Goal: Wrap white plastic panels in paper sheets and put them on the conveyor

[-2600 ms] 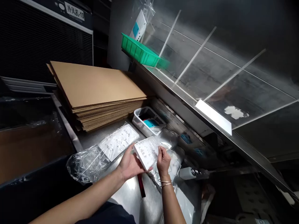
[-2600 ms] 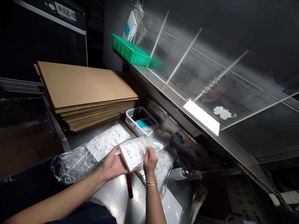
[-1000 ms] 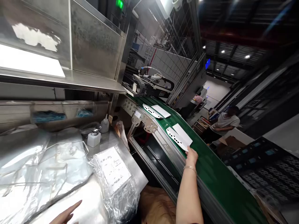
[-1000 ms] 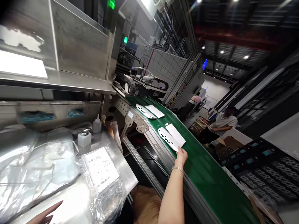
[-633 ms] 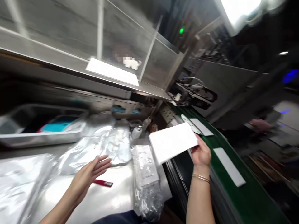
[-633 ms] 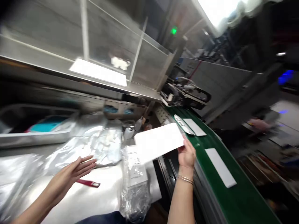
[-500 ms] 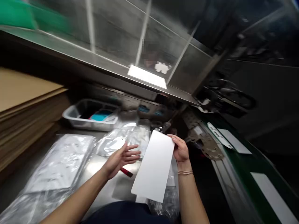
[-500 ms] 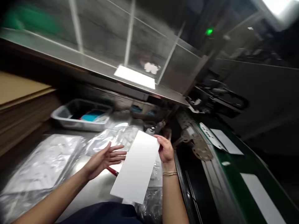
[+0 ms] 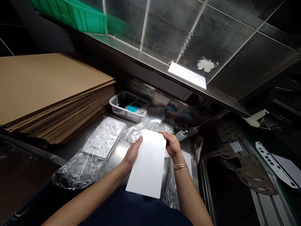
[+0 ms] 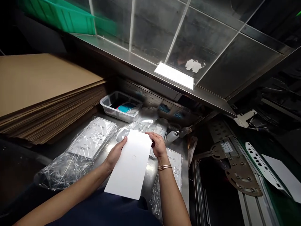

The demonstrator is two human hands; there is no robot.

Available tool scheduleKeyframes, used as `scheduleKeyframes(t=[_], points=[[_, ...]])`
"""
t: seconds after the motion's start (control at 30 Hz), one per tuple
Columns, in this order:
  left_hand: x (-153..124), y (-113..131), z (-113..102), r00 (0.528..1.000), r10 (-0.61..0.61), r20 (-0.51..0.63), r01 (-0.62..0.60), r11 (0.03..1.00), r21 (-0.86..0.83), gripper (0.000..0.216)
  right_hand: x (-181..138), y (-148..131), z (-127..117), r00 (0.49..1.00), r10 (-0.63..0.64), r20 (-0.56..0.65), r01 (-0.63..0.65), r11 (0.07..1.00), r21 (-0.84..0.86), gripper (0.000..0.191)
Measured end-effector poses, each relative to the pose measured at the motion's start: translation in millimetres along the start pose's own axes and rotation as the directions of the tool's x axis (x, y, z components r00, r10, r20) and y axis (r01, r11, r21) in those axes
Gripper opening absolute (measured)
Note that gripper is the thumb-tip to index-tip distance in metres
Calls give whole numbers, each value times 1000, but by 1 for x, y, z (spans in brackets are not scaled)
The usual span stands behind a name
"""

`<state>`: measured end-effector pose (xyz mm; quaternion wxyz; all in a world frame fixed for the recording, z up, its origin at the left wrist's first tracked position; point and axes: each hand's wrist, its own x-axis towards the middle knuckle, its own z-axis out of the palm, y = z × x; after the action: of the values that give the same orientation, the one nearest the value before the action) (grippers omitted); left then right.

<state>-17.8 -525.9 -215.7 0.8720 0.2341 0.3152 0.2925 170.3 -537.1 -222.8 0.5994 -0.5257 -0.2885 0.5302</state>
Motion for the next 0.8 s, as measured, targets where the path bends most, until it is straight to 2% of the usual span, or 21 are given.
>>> scheduleKeyframes(t=[0.1, 0.3, 0.43, 0.6, 0.8], points=[[5, -3, 1, 1000, -26, 6, 26, 1000, 7, 54, -3, 2, -4, 1000, 5, -19, -4, 1000, 31, 24], [13, 1, -4, 998, 34, -55, -31, 998, 50, 53, -14, 12, -17, 993, 38, -110, -21, 988, 152, 38], [18, 8, -10, 994, 70, -84, -68, 997, 28, 53, -27, 27, -22, 991, 94, -90, -82, 987, 135, 31], [21, 14, -12, 974, 161, -160, -155, 987, 49, 48, -41, 47, -15, 984, 168, -55, -160, 978, 134, 24], [29, 15, -20, 969, 157, -191, -156, 987, 23, 48, -50, 54, -12, 976, 211, -52, -203, 971, 125, 24]])
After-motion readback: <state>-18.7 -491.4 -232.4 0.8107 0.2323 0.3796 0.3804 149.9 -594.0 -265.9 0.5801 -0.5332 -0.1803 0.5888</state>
